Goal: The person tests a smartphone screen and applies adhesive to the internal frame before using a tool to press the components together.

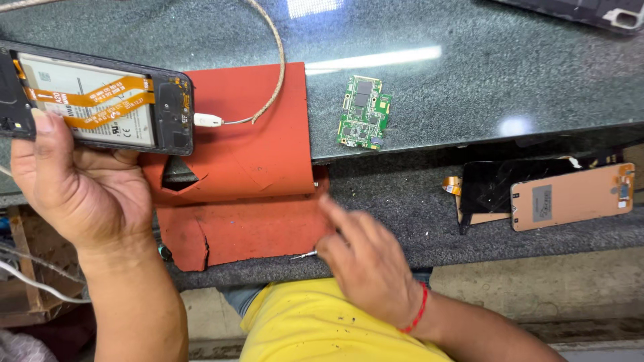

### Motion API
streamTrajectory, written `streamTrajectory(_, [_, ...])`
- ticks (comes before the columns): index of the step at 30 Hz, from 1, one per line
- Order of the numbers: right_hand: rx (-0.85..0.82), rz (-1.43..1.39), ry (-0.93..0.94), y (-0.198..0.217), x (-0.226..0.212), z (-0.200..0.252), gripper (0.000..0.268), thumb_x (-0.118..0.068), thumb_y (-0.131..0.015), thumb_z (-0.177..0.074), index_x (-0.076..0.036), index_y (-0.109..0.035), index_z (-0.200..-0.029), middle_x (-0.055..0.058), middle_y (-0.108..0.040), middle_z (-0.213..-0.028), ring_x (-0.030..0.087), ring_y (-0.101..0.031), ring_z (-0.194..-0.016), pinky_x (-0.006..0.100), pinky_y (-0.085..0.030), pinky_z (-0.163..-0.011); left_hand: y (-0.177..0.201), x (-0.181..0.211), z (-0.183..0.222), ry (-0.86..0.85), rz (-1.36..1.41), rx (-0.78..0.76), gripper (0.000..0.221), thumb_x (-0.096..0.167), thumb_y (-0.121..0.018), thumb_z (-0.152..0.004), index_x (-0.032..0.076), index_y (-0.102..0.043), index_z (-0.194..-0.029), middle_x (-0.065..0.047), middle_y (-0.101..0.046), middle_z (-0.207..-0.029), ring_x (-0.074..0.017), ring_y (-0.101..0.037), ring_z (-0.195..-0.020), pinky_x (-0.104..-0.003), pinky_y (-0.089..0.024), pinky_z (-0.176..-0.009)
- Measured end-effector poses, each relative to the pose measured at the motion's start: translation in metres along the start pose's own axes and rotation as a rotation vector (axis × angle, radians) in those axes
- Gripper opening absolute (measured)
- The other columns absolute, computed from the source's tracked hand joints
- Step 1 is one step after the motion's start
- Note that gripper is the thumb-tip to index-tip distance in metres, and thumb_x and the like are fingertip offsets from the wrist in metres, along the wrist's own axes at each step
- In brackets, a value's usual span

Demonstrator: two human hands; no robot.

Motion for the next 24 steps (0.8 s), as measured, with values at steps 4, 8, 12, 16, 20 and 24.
streamTrajectory(4, [0.047,-0.038,-0.050,0.001,0.016,-0.006,0.013,-0.012,-0.065,-0.084,-0.006,-0.067,-0.095,0.030,-0.053,-0.145,0.038,-0.061,-0.112,0.046,-0.052,-0.089,-0.009,-0.034,-0.001,0.083,0.121,-0.030,0.028,0.011,-0.052,-0.121,-0.004,-0.050,-0.145,-0.017,-0.060,-0.137,-0.0282,-0.063,-0.123,-0.047,-0.057,-0.111])
streamTrajectory(8, [0.042,-0.107,0.093,0.004,0.010,-0.002,0.014,-0.010,-0.068,-0.090,0.000,-0.067,-0.101,0.029,-0.056,-0.142,0.039,-0.062,-0.121,0.046,-0.053,-0.099,-0.007,-0.055,-0.009,0.110,0.167,-0.040,0.025,0.011,-0.052,-0.122,-0.004,-0.050,-0.142,-0.018,-0.059,-0.138,-0.0288,-0.062,-0.124,-0.047,-0.055,-0.112])
streamTrajectory(12, [0.024,-0.185,0.218,0.001,-0.001,0.008,0.021,-0.011,-0.071,-0.093,0.003,-0.070,-0.108,0.031,-0.058,-0.140,0.042,-0.064,-0.124,0.046,-0.056,-0.103,0.019,-0.028,-0.001,0.029,0.079,0.033,0.023,0.012,-0.052,-0.123,-0.005,-0.049,-0.139,-0.019,-0.058,-0.138,-0.0295,-0.061,-0.124,-0.048,-0.052,-0.114])
streamTrajectory(16, [0.060,-0.238,0.287,-0.004,-0.014,0.003,0.021,-0.014,-0.071,-0.094,0.001,-0.072,-0.108,0.029,-0.059,-0.140,0.040,-0.065,-0.125,0.044,-0.057,-0.102,0.018,-0.008,0.002,-0.014,-0.021,0.040,0.024,0.012,-0.052,-0.124,-0.004,-0.049,-0.141,-0.017,-0.058,-0.139,-0.0277,-0.061,-0.125,-0.046,-0.051,-0.114])
streamTrajectory(20, [-0.005,-0.296,0.406,0.000,-0.023,-0.005,0.022,-0.015,-0.070,-0.097,0.004,-0.070,-0.107,0.033,-0.057,-0.141,0.045,-0.065,-0.126,0.046,-0.057,-0.102,0.009,-0.007,0.003,0.004,-0.060,0.008,0.028,0.015,-0.050,-0.124,-0.003,-0.049,-0.146,-0.015,-0.058,-0.141,-0.0253,-0.062,-0.127,-0.044,-0.052,-0.115])
streamTrajectory(24, [0.019,-0.341,0.374,-0.005,-0.036,-0.015,0.039,-0.013,-0.070,-0.092,0.016,-0.069,-0.118,0.029,-0.059,-0.137,0.042,-0.067,-0.122,0.046,-0.059,-0.101,0.016,-0.009,0.001,0.002,0.017,0.033,0.026,0.014,-0.053,-0.125,-0.006,-0.049,-0.141,-0.019,-0.059,-0.139,-0.0280,-0.061,-0.125,-0.045,-0.051,-0.114])
Point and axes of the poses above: each hand's wrist, its own z-axis away from the middle knuckle, its own y-axis out of the back of the hand, x = y × z, the point moved 4 cm from there along -z, towards the middle knuckle
